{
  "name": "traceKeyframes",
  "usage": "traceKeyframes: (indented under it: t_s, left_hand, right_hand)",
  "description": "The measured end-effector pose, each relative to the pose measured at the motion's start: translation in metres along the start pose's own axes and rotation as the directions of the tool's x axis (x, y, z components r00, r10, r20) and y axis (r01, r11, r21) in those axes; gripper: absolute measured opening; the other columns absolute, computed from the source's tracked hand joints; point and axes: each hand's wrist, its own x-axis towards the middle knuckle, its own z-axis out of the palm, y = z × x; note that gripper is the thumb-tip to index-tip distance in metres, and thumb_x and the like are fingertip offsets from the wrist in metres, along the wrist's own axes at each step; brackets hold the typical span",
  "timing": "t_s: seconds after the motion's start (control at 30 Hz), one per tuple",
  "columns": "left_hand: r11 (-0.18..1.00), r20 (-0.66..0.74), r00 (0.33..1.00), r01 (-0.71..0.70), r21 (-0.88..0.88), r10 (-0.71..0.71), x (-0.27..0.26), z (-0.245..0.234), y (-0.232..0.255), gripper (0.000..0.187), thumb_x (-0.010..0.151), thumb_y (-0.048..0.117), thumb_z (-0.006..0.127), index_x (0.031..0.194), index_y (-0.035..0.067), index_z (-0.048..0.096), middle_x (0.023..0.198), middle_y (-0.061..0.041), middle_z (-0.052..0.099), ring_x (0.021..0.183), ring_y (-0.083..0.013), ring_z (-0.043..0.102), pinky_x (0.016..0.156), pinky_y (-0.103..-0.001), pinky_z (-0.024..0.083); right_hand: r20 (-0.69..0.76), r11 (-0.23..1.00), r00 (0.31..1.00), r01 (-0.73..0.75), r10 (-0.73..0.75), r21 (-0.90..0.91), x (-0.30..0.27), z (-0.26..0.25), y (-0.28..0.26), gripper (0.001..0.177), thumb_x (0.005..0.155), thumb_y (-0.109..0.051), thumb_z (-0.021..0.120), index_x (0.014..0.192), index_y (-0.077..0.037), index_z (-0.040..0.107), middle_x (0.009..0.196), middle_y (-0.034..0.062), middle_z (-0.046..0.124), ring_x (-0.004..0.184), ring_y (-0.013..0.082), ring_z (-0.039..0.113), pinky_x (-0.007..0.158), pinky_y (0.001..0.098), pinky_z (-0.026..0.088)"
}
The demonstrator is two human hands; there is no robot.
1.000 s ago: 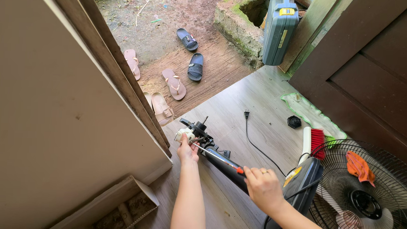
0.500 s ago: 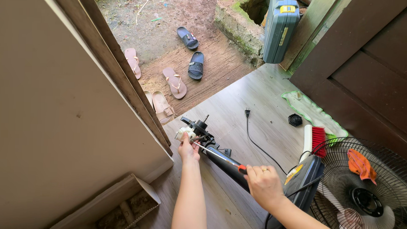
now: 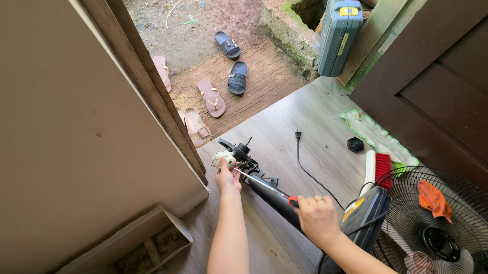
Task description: The person disassembles a standing fan motor assembly, removes a white plastic component, and uses a screwdriver to adjust internal parts. They then reassemble the motor housing and secure it to the fan stand.
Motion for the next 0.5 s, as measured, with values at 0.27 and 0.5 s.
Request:
traceKeyframes:
  t_s: [0.27,0.5]
  left_hand:
    - [0.999,0.095,0.995,-0.037,0.019,0.035,0.002,-0.005,0.004,0.04,0.094,0.036,0.071,0.119,0.007,0.061,0.096,-0.01,0.071,0.08,-0.0256,0.071,0.08,-0.042,0.056]
    - [0.999,0.029,1.0,-0.01,-0.035,0.011,0.007,-0.001,-0.007,0.04,0.095,0.038,0.07,0.121,0.009,0.061,0.099,-0.01,0.07,0.085,-0.0264,0.071,0.088,-0.045,0.055]
  right_hand:
    - [0.79,0.431,0.519,-0.825,0.326,0.365,0.008,0.009,0.008,0.024,0.092,-0.027,0.074,0.107,-0.01,0.066,0.073,0.0106,0.063,0.063,0.0281,0.057,0.06,0.0417,0.042]
    - [0.055,0.981,0.992,-0.121,0.114,0.15,0.003,-0.006,0.012,0.027,0.074,-0.022,0.075,0.097,-0.011,0.067,0.084,0.0084,0.069,0.079,0.0278,0.067,0.069,0.0426,0.053]
